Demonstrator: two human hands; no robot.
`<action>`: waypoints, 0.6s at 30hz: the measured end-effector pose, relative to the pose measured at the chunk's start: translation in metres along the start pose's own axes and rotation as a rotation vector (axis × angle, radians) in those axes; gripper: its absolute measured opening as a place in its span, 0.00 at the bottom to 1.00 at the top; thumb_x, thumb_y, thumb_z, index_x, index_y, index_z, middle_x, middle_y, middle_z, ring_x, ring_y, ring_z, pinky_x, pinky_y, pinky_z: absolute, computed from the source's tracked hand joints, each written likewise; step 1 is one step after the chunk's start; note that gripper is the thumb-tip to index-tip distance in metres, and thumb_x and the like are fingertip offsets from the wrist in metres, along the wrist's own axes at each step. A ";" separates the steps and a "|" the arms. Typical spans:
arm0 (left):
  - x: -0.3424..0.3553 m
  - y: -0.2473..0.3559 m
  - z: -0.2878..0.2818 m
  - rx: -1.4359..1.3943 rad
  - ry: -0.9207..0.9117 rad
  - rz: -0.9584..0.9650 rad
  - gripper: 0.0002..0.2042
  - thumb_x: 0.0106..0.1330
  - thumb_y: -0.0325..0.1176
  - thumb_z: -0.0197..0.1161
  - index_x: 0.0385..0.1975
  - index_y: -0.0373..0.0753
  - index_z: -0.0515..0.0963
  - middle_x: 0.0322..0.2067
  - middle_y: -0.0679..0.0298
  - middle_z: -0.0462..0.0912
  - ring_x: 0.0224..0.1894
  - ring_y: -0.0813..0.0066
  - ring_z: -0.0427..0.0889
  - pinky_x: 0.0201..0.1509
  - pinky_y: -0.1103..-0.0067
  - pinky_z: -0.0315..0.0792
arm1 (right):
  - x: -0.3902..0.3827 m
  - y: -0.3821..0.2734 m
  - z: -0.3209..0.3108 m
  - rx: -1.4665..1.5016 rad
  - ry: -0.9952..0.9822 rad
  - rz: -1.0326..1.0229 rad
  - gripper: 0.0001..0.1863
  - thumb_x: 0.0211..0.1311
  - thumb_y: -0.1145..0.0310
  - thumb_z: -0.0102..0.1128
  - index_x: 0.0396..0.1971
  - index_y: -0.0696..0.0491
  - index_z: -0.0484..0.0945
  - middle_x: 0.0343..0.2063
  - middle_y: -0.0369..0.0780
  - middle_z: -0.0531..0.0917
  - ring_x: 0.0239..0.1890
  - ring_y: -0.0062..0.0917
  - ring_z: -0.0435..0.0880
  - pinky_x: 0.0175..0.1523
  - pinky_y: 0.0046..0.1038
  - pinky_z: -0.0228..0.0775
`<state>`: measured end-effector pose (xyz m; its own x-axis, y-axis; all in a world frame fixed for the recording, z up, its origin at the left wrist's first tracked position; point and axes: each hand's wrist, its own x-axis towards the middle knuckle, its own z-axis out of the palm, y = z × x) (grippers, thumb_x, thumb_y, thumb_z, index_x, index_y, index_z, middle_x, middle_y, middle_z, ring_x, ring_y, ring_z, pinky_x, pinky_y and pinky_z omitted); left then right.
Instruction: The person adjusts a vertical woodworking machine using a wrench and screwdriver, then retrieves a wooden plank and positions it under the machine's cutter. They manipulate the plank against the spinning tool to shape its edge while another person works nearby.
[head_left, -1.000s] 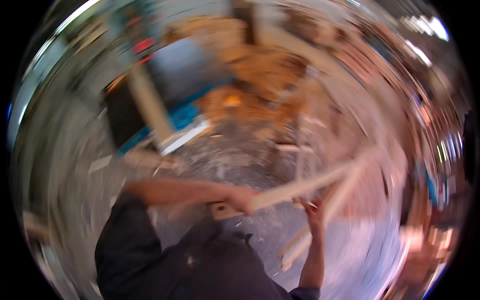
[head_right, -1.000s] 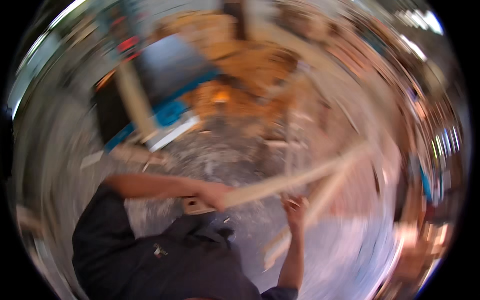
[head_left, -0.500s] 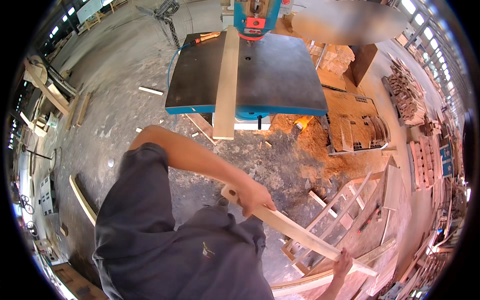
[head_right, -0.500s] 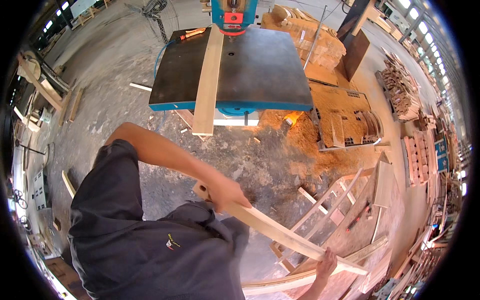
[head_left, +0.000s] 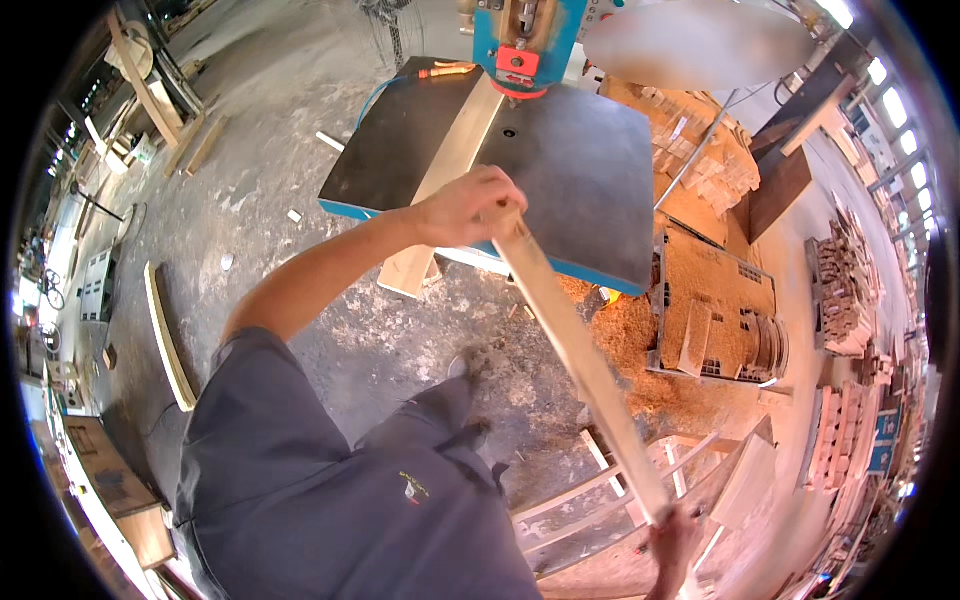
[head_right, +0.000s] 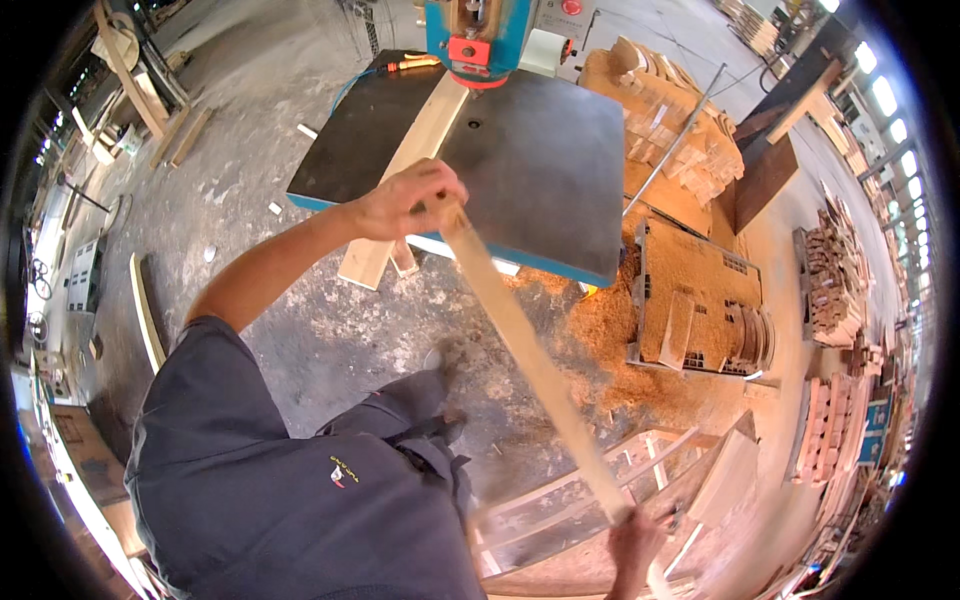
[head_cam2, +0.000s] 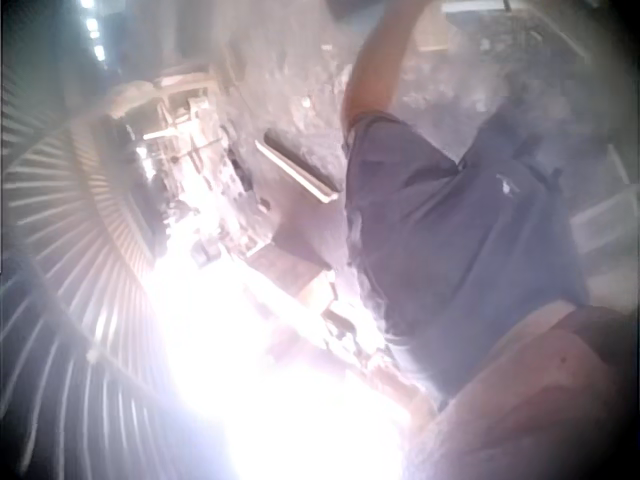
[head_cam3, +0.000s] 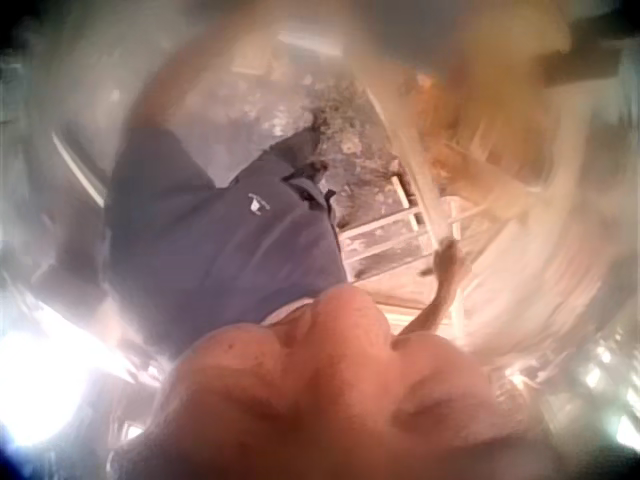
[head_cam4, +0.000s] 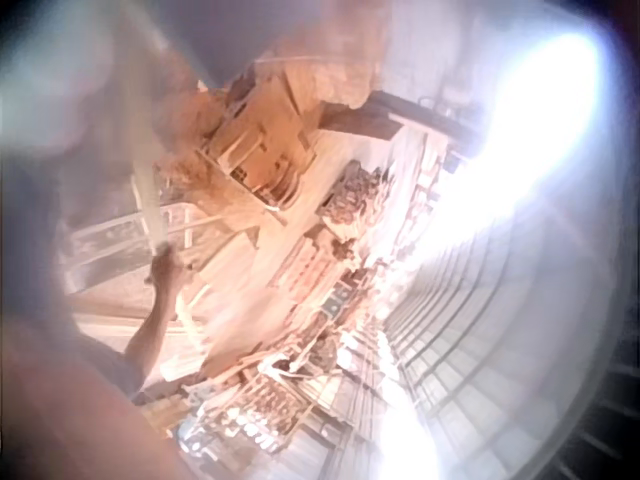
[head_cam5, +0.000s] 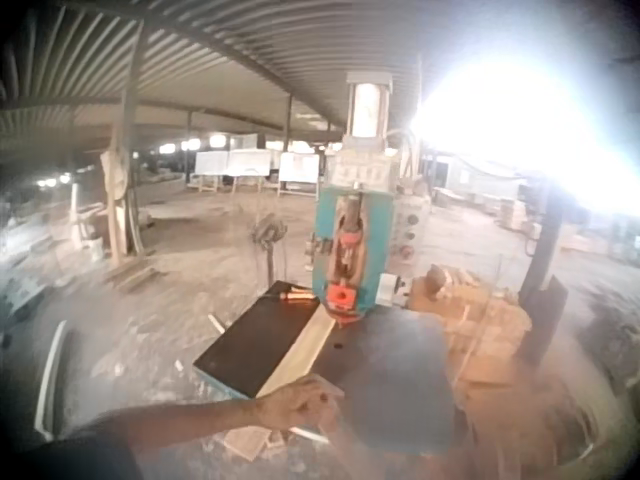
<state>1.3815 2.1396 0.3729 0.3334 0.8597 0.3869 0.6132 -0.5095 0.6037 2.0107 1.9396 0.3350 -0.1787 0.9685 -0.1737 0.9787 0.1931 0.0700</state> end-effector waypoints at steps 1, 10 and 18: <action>0.001 -0.023 0.007 -0.138 0.106 -0.084 0.19 0.63 0.35 0.65 0.55 0.43 0.78 0.45 0.60 0.77 0.54 0.60 0.75 0.59 0.68 0.71 | 0.032 0.004 -0.010 -0.020 0.017 -0.019 0.16 0.39 0.70 0.71 0.31 0.51 0.76 0.22 0.47 0.81 0.28 0.50 0.81 0.35 0.50 0.71; 0.050 -0.209 0.044 -0.047 0.029 -0.474 0.28 0.64 0.46 0.65 0.63 0.44 0.73 0.56 0.56 0.79 0.59 0.61 0.77 0.63 0.71 0.69 | 0.347 0.034 -0.038 -0.249 -0.096 -0.219 0.24 0.39 0.64 0.72 0.41 0.52 0.78 0.26 0.49 0.84 0.34 0.50 0.83 0.42 0.49 0.73; 0.063 -0.272 0.027 0.231 0.336 -1.129 0.59 0.31 0.73 0.73 0.63 0.34 0.70 0.60 0.47 0.75 0.66 0.53 0.70 0.69 0.69 0.65 | 0.529 0.007 -0.055 -0.368 -0.184 -0.338 0.27 0.42 0.59 0.71 0.44 0.53 0.76 0.36 0.50 0.84 0.43 0.48 0.82 0.46 0.49 0.73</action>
<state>1.2549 2.3331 0.2146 -0.6574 0.7473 -0.0967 0.5645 0.5734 0.5938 1.9175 2.4622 0.2971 -0.4249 0.8051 -0.4138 0.7632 0.5644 0.3146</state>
